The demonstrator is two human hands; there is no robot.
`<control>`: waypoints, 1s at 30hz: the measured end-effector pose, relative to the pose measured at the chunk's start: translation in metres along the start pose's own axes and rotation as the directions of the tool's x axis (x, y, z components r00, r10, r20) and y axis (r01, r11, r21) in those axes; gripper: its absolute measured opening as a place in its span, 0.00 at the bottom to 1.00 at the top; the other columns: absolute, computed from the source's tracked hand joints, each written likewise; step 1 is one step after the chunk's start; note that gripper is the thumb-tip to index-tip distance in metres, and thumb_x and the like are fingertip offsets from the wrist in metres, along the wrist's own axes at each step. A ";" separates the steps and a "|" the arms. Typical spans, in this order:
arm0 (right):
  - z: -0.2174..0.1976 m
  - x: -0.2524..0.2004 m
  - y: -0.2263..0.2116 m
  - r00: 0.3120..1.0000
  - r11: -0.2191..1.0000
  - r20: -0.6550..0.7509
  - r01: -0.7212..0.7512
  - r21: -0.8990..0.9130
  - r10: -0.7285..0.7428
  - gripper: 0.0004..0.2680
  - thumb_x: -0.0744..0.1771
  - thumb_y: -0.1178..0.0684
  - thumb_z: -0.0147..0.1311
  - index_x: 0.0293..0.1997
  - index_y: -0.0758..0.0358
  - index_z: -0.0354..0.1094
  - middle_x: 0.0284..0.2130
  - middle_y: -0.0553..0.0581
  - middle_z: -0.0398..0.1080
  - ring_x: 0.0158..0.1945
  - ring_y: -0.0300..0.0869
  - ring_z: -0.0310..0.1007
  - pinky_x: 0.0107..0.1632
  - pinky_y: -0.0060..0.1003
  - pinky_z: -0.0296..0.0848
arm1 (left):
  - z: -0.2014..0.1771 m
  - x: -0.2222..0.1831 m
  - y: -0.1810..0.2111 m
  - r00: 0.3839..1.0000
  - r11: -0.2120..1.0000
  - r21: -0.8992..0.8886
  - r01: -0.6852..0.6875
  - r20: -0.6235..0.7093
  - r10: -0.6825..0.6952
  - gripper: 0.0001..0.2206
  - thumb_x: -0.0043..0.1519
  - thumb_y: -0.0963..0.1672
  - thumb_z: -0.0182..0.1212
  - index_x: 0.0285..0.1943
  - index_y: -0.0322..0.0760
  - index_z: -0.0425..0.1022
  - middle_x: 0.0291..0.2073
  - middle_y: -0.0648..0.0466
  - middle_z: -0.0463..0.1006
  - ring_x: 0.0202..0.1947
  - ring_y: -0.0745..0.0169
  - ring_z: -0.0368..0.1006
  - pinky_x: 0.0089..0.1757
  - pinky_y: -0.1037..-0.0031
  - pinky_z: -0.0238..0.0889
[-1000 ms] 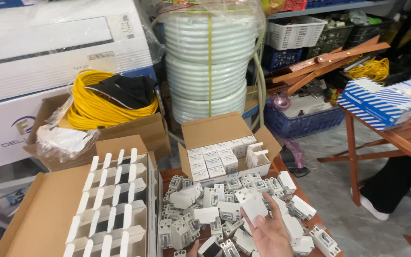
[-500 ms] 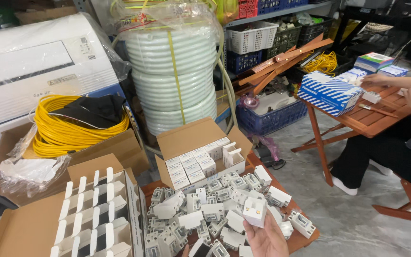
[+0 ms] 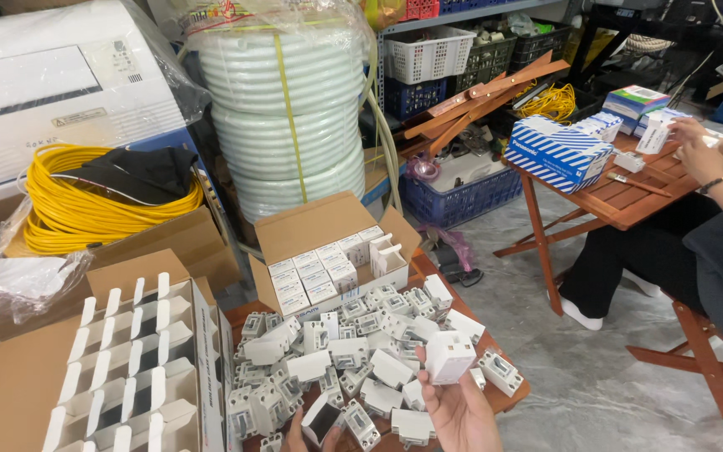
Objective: The person handles white electrical components from boxes and a table, placing some into slots in an organized tray and picking others up to look at individual components.
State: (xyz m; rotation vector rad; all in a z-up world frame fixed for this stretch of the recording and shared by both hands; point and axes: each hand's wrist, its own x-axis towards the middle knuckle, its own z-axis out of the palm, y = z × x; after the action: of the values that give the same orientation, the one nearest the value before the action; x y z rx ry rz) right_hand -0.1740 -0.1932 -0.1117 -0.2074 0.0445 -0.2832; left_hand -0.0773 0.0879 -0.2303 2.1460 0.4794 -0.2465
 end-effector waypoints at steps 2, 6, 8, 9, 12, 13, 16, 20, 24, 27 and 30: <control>0.001 -0.004 -0.002 1.000 0.999 -0.002 -0.019 0.035 0.019 0.28 0.73 0.48 0.55 0.86 0.58 0.48 0.75 0.83 0.63 0.55 0.62 0.80 0.55 0.42 0.90 | 0.008 0.002 -0.007 0.997 0.996 -0.053 -0.068 -0.051 0.065 0.51 0.47 0.57 0.87 0.85 0.57 0.69 0.73 0.48 0.81 0.72 0.48 0.77 0.68 0.61 0.69; -0.003 -0.015 -0.002 0.999 1.000 0.030 0.012 0.017 -0.013 0.27 0.74 0.47 0.55 0.85 0.57 0.50 0.75 0.81 0.62 0.53 0.58 0.73 0.51 0.39 0.86 | 0.018 -0.006 -0.016 0.958 0.977 0.080 -0.198 -0.197 0.210 0.47 0.52 0.59 0.82 0.84 0.59 0.69 0.66 0.46 0.84 0.65 0.46 0.82 0.62 0.61 0.74; -0.001 -0.020 0.000 0.999 0.999 0.022 0.028 0.023 -0.028 0.26 0.73 0.51 0.55 0.85 0.58 0.52 0.75 0.84 0.61 0.52 0.59 0.74 0.49 0.39 0.86 | 0.022 -0.013 -0.020 0.925 0.957 0.114 -0.267 -0.249 0.288 0.45 0.53 0.59 0.81 0.84 0.58 0.70 0.65 0.46 0.85 0.64 0.47 0.81 0.62 0.62 0.74; -0.001 -0.023 0.002 0.999 0.999 0.015 0.042 0.027 -0.042 0.26 0.73 0.54 0.55 0.84 0.59 0.54 0.75 0.88 0.59 0.52 0.60 0.75 0.48 0.40 0.85 | 0.023 -0.016 -0.023 0.883 0.932 0.149 -0.332 -0.299 0.362 0.44 0.55 0.59 0.79 0.84 0.57 0.70 0.63 0.47 0.85 0.64 0.47 0.81 0.61 0.63 0.74; 0.022 -0.033 0.010 0.993 0.995 -0.061 0.101 -0.001 -0.101 0.25 0.72 0.56 0.57 0.82 0.68 0.55 0.76 0.93 0.57 0.81 0.69 0.60 0.65 0.53 0.83 | 0.009 -0.025 -0.022 0.620 0.735 0.348 -0.582 -0.395 0.678 0.39 0.59 0.61 0.72 0.78 0.45 0.74 0.49 0.48 0.91 0.46 0.41 0.88 0.45 0.61 0.81; 0.023 -0.034 0.010 0.994 0.996 -0.066 0.092 -0.003 -0.092 0.25 0.72 0.56 0.57 0.82 0.68 0.55 0.76 0.93 0.57 0.81 0.69 0.60 0.65 0.53 0.83 | 0.007 -0.025 -0.020 0.626 0.741 0.349 -0.574 -0.396 0.672 0.39 0.59 0.61 0.72 0.78 0.45 0.74 0.49 0.48 0.91 0.46 0.41 0.88 0.45 0.61 0.81; 0.017 -0.040 0.015 0.997 0.997 -0.024 0.074 -0.001 -0.074 0.23 0.72 0.56 0.57 0.80 0.65 0.59 0.73 0.93 0.60 0.80 0.68 0.61 0.68 0.54 0.79 | 0.000 -0.027 -0.023 0.713 0.758 0.402 -0.514 -0.292 0.638 0.43 0.60 0.65 0.67 0.82 0.49 0.68 0.54 0.52 0.90 0.54 0.45 0.86 0.49 0.60 0.81; 0.011 -0.044 0.014 0.995 0.996 0.099 -0.021 0.083 0.013 0.24 0.73 0.54 0.59 0.82 0.54 0.59 0.72 0.86 0.60 0.58 0.61 0.72 0.62 0.48 0.82 | 0.001 -0.029 -0.024 0.604 0.697 0.380 -0.608 -0.349 0.716 0.41 0.62 0.64 0.68 0.80 0.42 0.70 0.49 0.54 0.91 0.47 0.53 0.88 0.49 0.63 0.80; -0.011 -0.035 0.008 0.973 0.973 0.207 -0.142 0.182 0.103 0.24 0.73 0.57 0.59 0.82 0.60 0.57 0.75 0.77 0.59 0.62 0.58 0.67 0.65 0.44 0.85 | 0.003 -0.028 -0.025 0.583 0.695 0.360 -0.622 -0.381 0.718 0.42 0.61 0.64 0.68 0.79 0.43 0.71 0.52 0.54 0.91 0.47 0.50 0.88 0.46 0.62 0.80; -0.027 -0.027 0.014 0.993 0.957 0.088 -0.096 0.273 0.075 0.32 0.71 0.56 0.65 0.87 0.61 0.47 0.81 0.80 0.51 0.55 0.56 0.67 0.57 0.43 0.87 | 0.002 -0.028 -0.027 0.625 0.715 0.322 -0.620 -0.349 0.699 0.43 0.61 0.64 0.69 0.81 0.42 0.69 0.54 0.52 0.90 0.50 0.49 0.88 0.48 0.61 0.80; -0.004 -0.029 0.018 0.991 0.954 0.001 -0.129 0.272 0.134 0.27 0.72 0.59 0.60 0.83 0.69 0.53 0.80 0.79 0.54 0.53 0.55 0.72 0.52 0.40 0.84 | 0.000 -0.032 -0.022 0.545 0.669 0.341 -0.660 -0.396 0.739 0.41 0.62 0.63 0.70 0.79 0.40 0.70 0.52 0.53 0.91 0.47 0.50 0.88 0.46 0.62 0.80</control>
State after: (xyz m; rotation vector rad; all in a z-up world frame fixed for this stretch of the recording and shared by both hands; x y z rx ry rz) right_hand -0.1973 -0.1687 -0.1186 0.0716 0.0362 -0.1559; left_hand -0.1157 0.0918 -0.2354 2.3614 -0.1777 0.7981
